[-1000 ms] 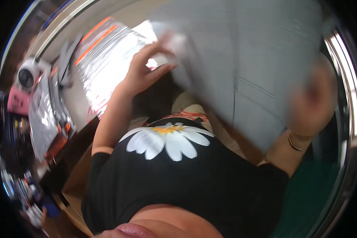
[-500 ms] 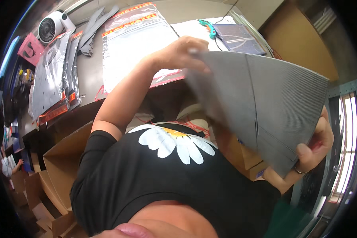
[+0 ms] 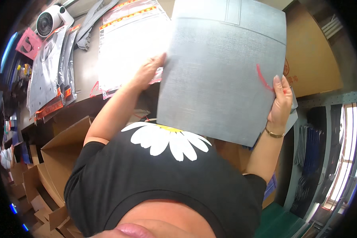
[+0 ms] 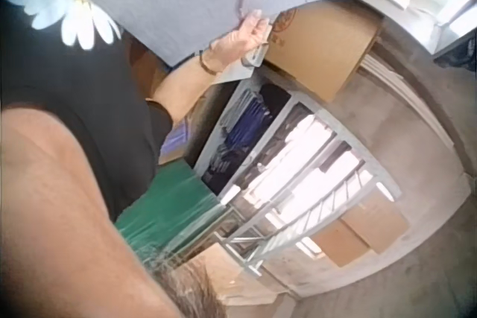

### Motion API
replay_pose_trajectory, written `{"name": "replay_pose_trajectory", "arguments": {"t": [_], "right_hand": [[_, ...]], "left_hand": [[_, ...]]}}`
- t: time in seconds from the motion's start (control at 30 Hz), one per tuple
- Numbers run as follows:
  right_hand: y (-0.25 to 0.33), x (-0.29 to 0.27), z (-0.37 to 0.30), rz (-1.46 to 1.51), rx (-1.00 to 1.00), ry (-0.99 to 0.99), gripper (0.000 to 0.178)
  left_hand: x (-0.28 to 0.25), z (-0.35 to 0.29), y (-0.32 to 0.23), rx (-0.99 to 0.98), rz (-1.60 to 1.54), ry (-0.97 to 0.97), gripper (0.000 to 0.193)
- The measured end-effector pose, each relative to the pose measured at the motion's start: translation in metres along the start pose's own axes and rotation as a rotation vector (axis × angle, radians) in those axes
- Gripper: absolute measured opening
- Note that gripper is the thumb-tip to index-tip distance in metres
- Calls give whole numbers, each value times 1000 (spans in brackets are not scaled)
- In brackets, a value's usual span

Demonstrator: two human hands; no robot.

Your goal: The person inserts flat items into clear plastic bags and places them into a cardboard box. They handle multiple items one at a time, including gray sheets and blue patterned sheets, and stack the packaged items inside the box.

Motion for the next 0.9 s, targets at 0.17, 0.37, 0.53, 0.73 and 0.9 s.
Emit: {"name": "replay_pose_trajectory", "arguments": {"t": [0.17, 0.37, 0.53, 0.73, 0.9], "right_hand": [[18, -56, 10, -60, -207, -170, 29], [18, -80, 45, 631, -116, 145, 46], [-35, -109, 105, 654, 443, 860, 50], [-91, -5, 112, 517, 1135, 1462, 63], [-126, 106, 59, 413, 542, 570, 24]], "left_hand": [[-74, -4, -16, 330, 1306, -401, 37], [-104, -6, -4, 355, 1202, -385, 27], [-97, -4, -13, 424, 1051, -378, 23], [-94, 2, -10, 387, 1077, -249, 20], [-124, 3, -16, 545, 974, -450, 17]]}}
Point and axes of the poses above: each hand's wrist, its own z-axis towards the middle knuckle, its own x-axis out of the palm, y = z × x, the point moved 6 cm from there along z, towards the middle knuckle, and after that the axes turned 1 degree about -y, right-handed, at the moved point
